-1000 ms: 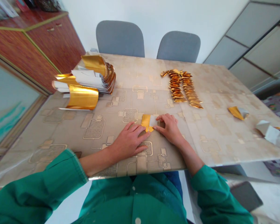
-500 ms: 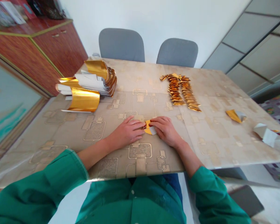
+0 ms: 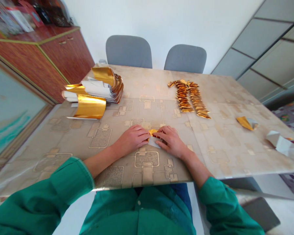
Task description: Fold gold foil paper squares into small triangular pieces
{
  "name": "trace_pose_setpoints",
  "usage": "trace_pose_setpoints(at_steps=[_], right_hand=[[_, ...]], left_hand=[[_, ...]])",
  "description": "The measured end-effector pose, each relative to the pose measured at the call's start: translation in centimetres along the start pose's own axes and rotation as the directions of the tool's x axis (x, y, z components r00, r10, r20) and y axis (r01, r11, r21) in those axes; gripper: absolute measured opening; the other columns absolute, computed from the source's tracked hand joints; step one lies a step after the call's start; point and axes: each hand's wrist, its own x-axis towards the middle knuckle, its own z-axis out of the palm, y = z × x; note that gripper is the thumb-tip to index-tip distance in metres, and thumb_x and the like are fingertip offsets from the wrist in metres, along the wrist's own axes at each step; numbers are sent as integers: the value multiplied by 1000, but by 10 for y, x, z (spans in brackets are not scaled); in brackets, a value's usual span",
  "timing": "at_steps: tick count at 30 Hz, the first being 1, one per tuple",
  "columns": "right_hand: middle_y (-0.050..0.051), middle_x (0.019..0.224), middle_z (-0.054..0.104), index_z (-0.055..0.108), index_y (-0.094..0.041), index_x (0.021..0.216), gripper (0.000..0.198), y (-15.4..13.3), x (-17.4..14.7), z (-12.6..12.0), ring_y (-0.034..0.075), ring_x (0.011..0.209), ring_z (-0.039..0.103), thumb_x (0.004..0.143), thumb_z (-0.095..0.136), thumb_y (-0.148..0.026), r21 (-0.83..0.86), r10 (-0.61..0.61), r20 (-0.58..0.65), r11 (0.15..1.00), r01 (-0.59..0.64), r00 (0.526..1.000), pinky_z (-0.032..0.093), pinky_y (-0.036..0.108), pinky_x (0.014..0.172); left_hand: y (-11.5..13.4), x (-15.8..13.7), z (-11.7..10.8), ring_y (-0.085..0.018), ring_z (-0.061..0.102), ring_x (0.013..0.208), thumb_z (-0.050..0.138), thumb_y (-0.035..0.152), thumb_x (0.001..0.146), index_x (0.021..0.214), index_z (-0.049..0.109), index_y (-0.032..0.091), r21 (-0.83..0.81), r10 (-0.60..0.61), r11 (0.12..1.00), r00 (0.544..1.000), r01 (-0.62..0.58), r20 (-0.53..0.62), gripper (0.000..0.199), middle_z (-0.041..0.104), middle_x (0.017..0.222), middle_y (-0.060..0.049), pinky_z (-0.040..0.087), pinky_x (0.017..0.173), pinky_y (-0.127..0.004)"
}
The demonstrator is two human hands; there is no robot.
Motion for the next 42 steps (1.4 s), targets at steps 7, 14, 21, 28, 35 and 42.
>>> trace_pose_setpoints(at_steps=[7, 14, 21, 28, 35, 42], right_hand=[[10, 108, 62, 62, -23, 127, 32, -2, 4, 4, 24, 100, 55, 101, 47, -33, -11, 38, -47, 999, -38, 998, 41, 39, 88], [10, 109, 61, 57, -24, 134, 37, -6, 8, 6, 25, 100, 53, 101, 48, -35, -120, 71, -24, 990, -74, 997, 39, 39, 83], [9, 104, 61, 64, -23, 124, 30, -10, 10, 5, 25, 97, 52, 100, 49, -35, -203, 86, -5, 975, -85, 996, 36, 37, 83], [8, 104, 60, 64, -21, 119, 26, -9, 5, 1, 24, 97, 51, 98, 55, -33, -169, 95, -25, 981, -98, 995, 37, 35, 84], [8, 97, 60, 64, -20, 112, 20, -22, 0, 4, 23, 94, 54, 97, 53, -29, -160, 180, -70, 969, -189, 981, 38, 35, 81], [9, 94, 60, 65, -17, 109, 24, -32, -4, 9, 24, 90, 56, 98, 51, -34, -203, 273, -123, 934, -294, 954, 40, 36, 78]], left_hand=[[0, -3, 2, -20, 64, 99, 47, 28, 101, 111, 66, 16, 74, 33, 997, 999, -32, -11, 24, 72, 108, -7, 50, 94, -37], [3, -3, 1, -21, 63, 98, 53, 30, 99, 111, 63, 14, 54, -32, 998, 999, 32, 3, 22, 71, 105, -8, 51, 91, -36], [4, -5, 1, -21, 62, 102, 53, 32, 99, 105, 65, 16, 49, -78, 996, 996, 76, 44, 21, 71, 105, -8, 49, 92, -37], [2, -4, 0, -21, 60, 103, 53, 28, 100, 96, 70, 19, 77, -34, 996, 999, 37, -38, 19, 67, 124, -5, 47, 92, -37], [8, -2, -1, -20, 61, 95, 50, 25, 101, 99, 69, 18, 76, 36, 996, 999, -34, -13, 20, 70, 99, -6, 48, 87, -34], [16, 2, 0, -20, 62, 95, 53, 38, 100, 97, 68, 18, -13, 136, 991, 991, -136, 12, 26, 70, 101, -6, 49, 87, -35]])
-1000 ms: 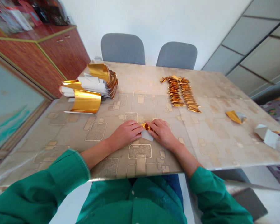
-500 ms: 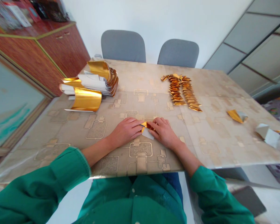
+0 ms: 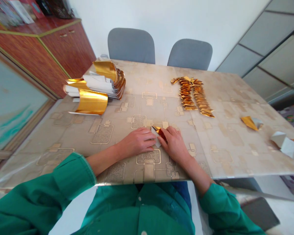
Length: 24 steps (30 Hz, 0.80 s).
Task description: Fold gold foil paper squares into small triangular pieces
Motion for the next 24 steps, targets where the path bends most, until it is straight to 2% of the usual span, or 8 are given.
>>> trace_pose_setpoints(at_steps=[4, 7, 11, 14, 17, 19, 20, 24], right_hand=[[10, 98, 61, 60, -16, 125, 30, 7, -3, -6, 23, 91, 57, 101, 46, -28, 96, -33, 18, 995, 31, 999, 43, 36, 79], [11, 107, 62, 60, -17, 125, 30, 12, -10, -11, 24, 100, 57, 99, 50, -28, 179, -136, 26, 975, 130, 990, 45, 38, 84], [12, 119, 61, 59, -18, 126, 38, 14, -17, -13, 28, 108, 54, 92, 63, -34, 142, -223, 19, 965, 218, 975, 46, 43, 89], [12, 117, 64, 60, -17, 126, 36, 13, -15, -10, 27, 105, 56, 94, 61, -32, 81, -217, -8, 973, 217, 976, 48, 41, 86], [11, 110, 68, 64, -16, 118, 26, 13, -11, -7, 25, 99, 58, 97, 57, -29, 24, -209, -31, 977, 210, 977, 48, 38, 83], [10, 106, 69, 66, -16, 114, 23, 13, -8, -6, 23, 96, 59, 98, 55, -29, -2, -215, -49, 977, 215, 975, 47, 36, 82], [10, 105, 70, 66, -16, 113, 23, 13, -7, -5, 23, 95, 59, 99, 54, -29, -13, -217, -60, 976, 216, 974, 47, 35, 81], [10, 100, 71, 66, -17, 112, 26, 12, -6, -5, 22, 91, 60, 101, 50, -32, -48, -217, -90, 976, 213, 972, 45, 33, 78]], left_hand=[[1, 2, 1, -19, 62, 90, 52, 34, 101, 96, 68, 17, 2, 19, 1000, 1000, -19, -13, 24, 71, 97, -6, 50, 82, -32], [1, 2, 1, -19, 63, 91, 49, 27, 102, 93, 69, 17, 25, 18, 1000, 1000, -17, -25, 23, 71, 96, -5, 51, 82, -32], [1, 1, 0, -18, 64, 91, 47, 18, 101, 94, 69, 17, 42, -24, 999, 998, 26, -55, 23, 72, 96, -5, 52, 81, -30], [-1, 0, -3, -18, 64, 94, 48, 19, 101, 99, 69, 17, -24, -126, 992, 976, 124, -180, 21, 72, 101, -6, 54, 84, -32], [-6, -4, -8, -18, 64, 95, 49, 20, 100, 101, 68, 17, -102, -302, 953, 908, 285, -290, 19, 71, 102, -7, 54, 86, -33], [-9, -6, -11, -19, 64, 94, 50, 19, 99, 100, 67, 15, -112, -403, 915, 865, 388, -298, 18, 70, 100, -8, 54, 85, -34], [-10, -8, -12, -20, 63, 93, 50, 18, 98, 99, 67, 15, -107, -424, 905, 861, 411, -280, 18, 70, 99, -8, 54, 85, -35], [-10, -8, -10, -22, 63, 100, 56, 20, 95, 108, 66, 17, -88, -332, 943, 933, 322, -138, 18, 70, 108, -8, 52, 90, -37]])
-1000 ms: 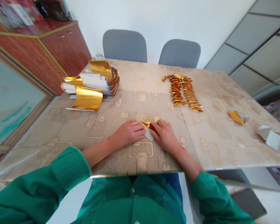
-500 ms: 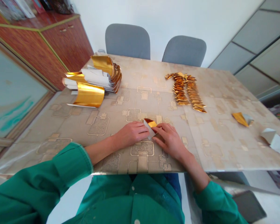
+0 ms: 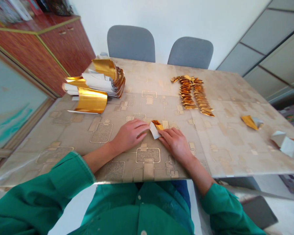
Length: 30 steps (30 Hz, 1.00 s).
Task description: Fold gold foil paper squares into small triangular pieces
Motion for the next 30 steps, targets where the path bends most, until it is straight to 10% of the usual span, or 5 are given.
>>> trace_pose_setpoints(at_steps=[11, 30], right_hand=[[9, 107, 67, 68, -21, 100, 18, -7, -4, -4, 23, 98, 55, 98, 55, -33, 39, 37, 77, 998, -40, 996, 43, 36, 81], [6, 99, 63, 61, -21, 81, 11, -20, 0, 8, 22, 92, 52, 91, 61, -27, 146, 299, 1, 944, -296, 954, 38, 36, 81]], left_hand=[[4, 3, 20, -20, 63, 95, 45, 21, 101, 97, 69, 17, 95, 197, 974, 975, -207, 104, 25, 71, 99, -7, 51, 89, -35], [11, 12, 21, -21, 57, 93, 59, 25, 95, 86, 61, 16, -168, -75, 981, 986, 100, 149, 13, 63, 96, -6, 46, 85, -35]])
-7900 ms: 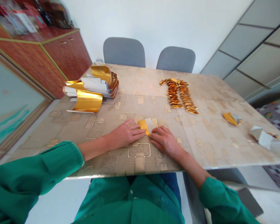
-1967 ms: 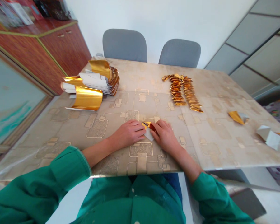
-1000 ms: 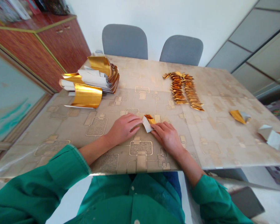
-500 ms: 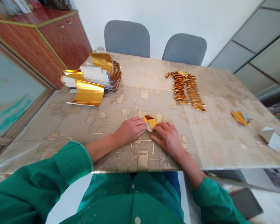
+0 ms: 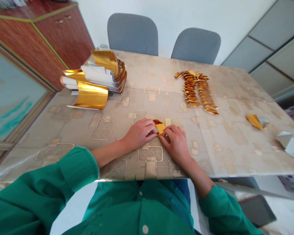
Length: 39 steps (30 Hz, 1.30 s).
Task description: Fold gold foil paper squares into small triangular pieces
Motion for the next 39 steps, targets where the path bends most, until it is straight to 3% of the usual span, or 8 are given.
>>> trace_pose_setpoints(at_steps=[16, 30, 39], right_hand=[[6, 96, 61, 59, -21, 81, 8, -3, 2, 3, 23, 92, 53, 87, 61, -24, -48, 34, 8, 998, -33, 999, 35, 36, 79], [5, 95, 61, 62, -22, 84, 4, -2, 3, 2, 22, 92, 53, 88, 61, -23, -15, 52, 31, 999, -51, 998, 34, 35, 78], [6, 104, 62, 68, -26, 95, 11, -1, 1, 0, 24, 95, 50, 95, 59, -30, -68, -20, 73, 997, 25, 997, 32, 36, 78]], left_hand=[[-2, 4, -2, -22, 57, 95, 62, 30, 92, 85, 60, 16, -95, -39, 995, 999, 41, 23, 16, 62, 96, -7, 47, 87, -37], [-4, 4, 0, -21, 56, 90, 64, 22, 88, 83, 54, 19, -133, -124, 983, 992, 124, 7, 12, 60, 91, -3, 45, 81, -34], [-2, 3, 0, -22, 56, 94, 62, 25, 91, 85, 58, 18, -72, -90, 993, 996, 91, 16, 10, 61, 96, -5, 46, 85, -35]])
